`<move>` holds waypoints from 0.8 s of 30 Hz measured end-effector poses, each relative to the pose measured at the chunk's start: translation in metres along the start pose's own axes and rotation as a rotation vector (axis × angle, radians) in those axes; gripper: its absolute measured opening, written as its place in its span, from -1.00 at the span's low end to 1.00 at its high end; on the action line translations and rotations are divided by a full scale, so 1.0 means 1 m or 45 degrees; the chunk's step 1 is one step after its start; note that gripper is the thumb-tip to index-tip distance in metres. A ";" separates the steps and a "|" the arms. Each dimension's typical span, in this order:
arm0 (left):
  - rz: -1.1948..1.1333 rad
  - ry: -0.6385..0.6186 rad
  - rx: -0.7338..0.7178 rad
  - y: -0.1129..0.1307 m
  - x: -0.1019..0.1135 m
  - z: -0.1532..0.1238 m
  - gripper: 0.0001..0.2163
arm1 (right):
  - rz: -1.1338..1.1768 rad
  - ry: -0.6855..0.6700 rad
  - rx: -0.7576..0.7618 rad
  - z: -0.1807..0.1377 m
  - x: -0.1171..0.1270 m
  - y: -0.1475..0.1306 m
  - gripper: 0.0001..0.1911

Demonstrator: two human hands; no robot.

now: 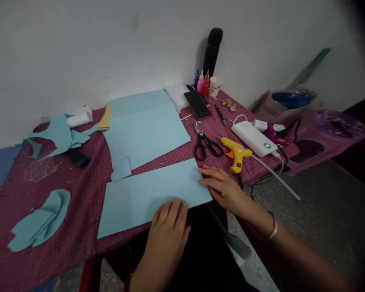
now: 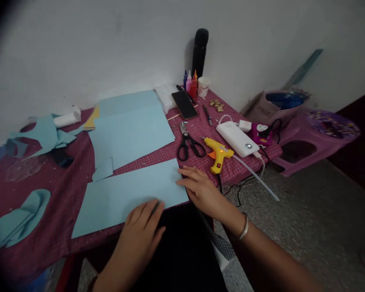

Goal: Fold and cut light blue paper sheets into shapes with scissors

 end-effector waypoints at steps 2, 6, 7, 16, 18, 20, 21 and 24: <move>-0.023 0.019 0.035 0.005 -0.006 0.004 -0.61 | -0.097 -0.005 -0.111 -0.001 0.001 0.007 -0.57; -0.121 0.116 0.134 -0.005 -0.007 0.001 -0.68 | -0.195 0.061 -0.288 -0.003 0.001 0.013 -0.39; -0.144 0.136 0.148 -0.008 -0.007 -0.001 -0.72 | -0.190 0.084 -0.312 -0.003 0.001 0.011 -0.40; -0.123 0.169 0.180 -0.007 -0.007 -0.010 -0.74 | 0.092 -0.060 -0.179 0.008 -0.021 -0.040 -0.47; -0.102 0.174 0.172 -0.006 -0.008 -0.011 -0.77 | 0.066 -0.136 -0.132 0.012 -0.032 -0.052 -0.41; -0.103 0.193 0.152 -0.007 -0.009 -0.011 -0.82 | 0.016 -0.189 -0.103 0.017 -0.041 -0.059 -0.39; -0.125 0.217 0.140 -0.008 -0.008 -0.012 -0.83 | -0.008 -0.212 -0.092 0.020 -0.044 -0.062 -0.40; -0.372 0.316 0.106 -0.018 0.003 -0.014 -0.85 | -0.075 -0.274 -0.089 0.028 -0.052 -0.065 -0.41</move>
Point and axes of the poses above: each hand's wrist, its own z-axis towards the middle knuckle, its own x-axis out of the back of the hand, y = z × x, the point moved 7 cm from there along z, towards the middle knuckle, and after that the axes turned 9 degrees about x, right-handed, at the moved point
